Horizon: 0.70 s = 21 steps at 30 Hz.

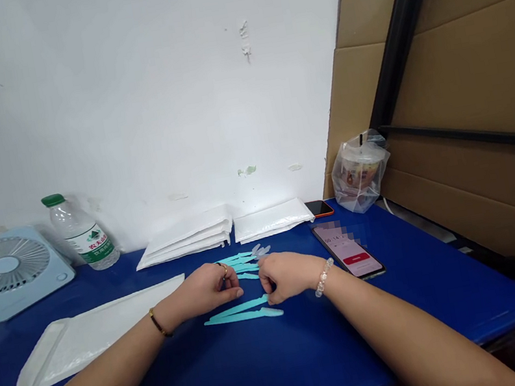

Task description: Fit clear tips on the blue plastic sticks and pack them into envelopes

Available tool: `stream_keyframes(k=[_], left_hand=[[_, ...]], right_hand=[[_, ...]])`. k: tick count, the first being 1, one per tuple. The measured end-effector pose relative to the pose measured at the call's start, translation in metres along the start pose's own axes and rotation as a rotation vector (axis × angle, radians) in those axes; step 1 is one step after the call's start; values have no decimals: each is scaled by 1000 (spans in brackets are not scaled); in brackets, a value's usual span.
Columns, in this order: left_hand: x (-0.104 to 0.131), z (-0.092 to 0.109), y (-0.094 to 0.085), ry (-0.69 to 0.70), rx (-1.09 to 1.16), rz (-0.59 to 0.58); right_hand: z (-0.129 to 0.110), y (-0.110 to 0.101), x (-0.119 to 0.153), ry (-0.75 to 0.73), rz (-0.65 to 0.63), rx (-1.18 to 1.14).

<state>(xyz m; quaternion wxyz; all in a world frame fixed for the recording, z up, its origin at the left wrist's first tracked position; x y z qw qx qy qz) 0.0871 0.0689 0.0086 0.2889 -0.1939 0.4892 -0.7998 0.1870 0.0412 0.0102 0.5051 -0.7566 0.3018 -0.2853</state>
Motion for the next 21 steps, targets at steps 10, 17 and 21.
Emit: stream_keyframes(k=[10,17,21], left_hand=[[-3,-9,0,-68,36,-6],[-2,-23,-16,-123,-13,93],[7,11,-3,-24,-18,13]], right_hand=[[9,-18,-2,3,175,55],[49,-39,0,121,444,-17],[45,-43,2,109,478,-3]])
Point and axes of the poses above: each hand's wrist, its own x-axis away from the middle knuckle, its own y-axis out of the palm, z = x × y, the point moved 9 cm from there along -x, towards the middle knuckle, and after that the axes turned 3 degrees about x, right-handed, at the moved point
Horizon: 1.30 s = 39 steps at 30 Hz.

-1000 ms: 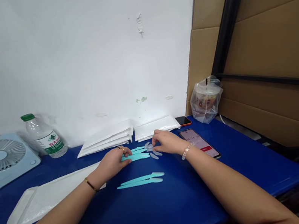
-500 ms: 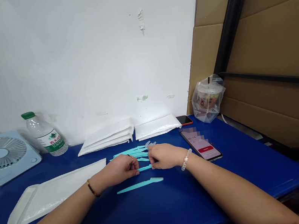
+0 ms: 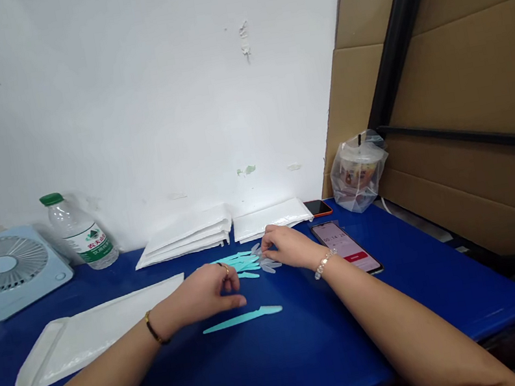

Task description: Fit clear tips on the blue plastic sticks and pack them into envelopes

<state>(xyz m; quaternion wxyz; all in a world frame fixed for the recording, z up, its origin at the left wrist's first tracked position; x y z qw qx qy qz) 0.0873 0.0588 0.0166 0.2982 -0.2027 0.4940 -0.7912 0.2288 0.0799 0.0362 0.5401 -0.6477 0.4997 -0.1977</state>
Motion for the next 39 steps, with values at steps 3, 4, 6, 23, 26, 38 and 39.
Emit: stream_keyframes(k=[3,4,6,23,26,38,39], left_hand=[[8,13,20,-1,-2,-137],[9,13,24,-16,-2,-155],[8,10,24,-46,-4,-132],[13,-47,5,-240,860,286],[19,-43,7,-236,887,299],[27,-28,-5,-50,407,270],[26,-29,-5,-54,398,267]], right_hand=[[-11,2,4,1,-88,-65],[-15,5,6,-8,-152,-110],[-27,17,13,-39,-313,-211],[16,-5,19,206,5,-647],[13,12,13,234,25,-791],[-1,46,12,282,-101,-1128],[3,45,12,304,-78,-1121]])
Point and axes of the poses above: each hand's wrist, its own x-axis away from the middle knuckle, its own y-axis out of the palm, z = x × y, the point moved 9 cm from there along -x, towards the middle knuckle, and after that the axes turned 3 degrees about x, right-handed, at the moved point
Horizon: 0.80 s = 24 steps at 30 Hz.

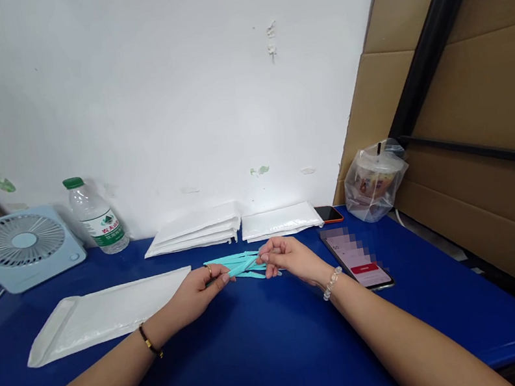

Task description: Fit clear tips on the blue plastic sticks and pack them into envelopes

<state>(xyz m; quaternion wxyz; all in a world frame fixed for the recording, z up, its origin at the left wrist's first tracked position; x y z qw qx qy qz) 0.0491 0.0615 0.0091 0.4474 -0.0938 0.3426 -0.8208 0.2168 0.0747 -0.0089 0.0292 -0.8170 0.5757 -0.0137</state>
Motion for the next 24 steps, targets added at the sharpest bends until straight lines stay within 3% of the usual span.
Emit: stream_keyframes(k=[7,12,24], left_hand=[[1,-2,5,0,-2,-37],[0,-3,6,-4,-5,-45],[-1,-7,3,5,-3,-22]], right_hand=[[5,-11,0,72,102,-177],[2,-6,-1,33,39,-63],[1,-7,0,25,54,4]])
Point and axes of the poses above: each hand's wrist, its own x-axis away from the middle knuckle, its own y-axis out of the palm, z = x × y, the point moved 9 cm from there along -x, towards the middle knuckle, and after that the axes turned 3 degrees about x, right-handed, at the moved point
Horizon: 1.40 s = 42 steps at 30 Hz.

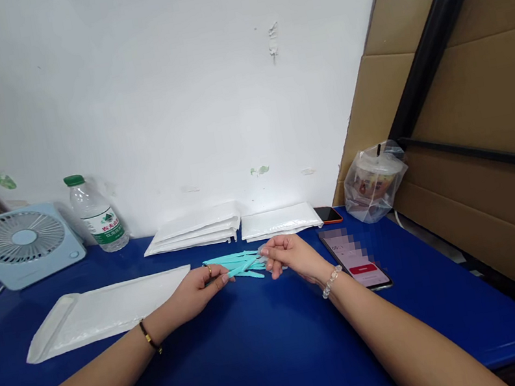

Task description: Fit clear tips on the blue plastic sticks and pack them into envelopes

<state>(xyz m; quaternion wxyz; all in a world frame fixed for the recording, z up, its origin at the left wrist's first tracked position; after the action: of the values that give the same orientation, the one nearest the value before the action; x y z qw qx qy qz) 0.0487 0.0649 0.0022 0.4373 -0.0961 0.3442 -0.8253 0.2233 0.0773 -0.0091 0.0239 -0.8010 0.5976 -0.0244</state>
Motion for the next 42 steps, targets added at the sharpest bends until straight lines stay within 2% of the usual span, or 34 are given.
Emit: stream_keyframes(k=[3,11,17,23,32,42], left_hand=[[0,0,1,-3,1,-2],[0,-4,1,-26,-32,-19],[-1,-12,-1,-70,-18,0],[-1,-12,-1,-73,-30,-4],[-1,-14,1,-71,-14,-13],[-1,-12,-1,-73,-5,-17]], right_hand=[[-2,-1,0,-24,-1,1],[11,-2,-3,38,-38,-55],[15,-6,-4,53,-8,-27],[6,-6,-4,-35,11,79],[6,5,-1,7,-67,67],[1,1,-1,-23,-28,74]])
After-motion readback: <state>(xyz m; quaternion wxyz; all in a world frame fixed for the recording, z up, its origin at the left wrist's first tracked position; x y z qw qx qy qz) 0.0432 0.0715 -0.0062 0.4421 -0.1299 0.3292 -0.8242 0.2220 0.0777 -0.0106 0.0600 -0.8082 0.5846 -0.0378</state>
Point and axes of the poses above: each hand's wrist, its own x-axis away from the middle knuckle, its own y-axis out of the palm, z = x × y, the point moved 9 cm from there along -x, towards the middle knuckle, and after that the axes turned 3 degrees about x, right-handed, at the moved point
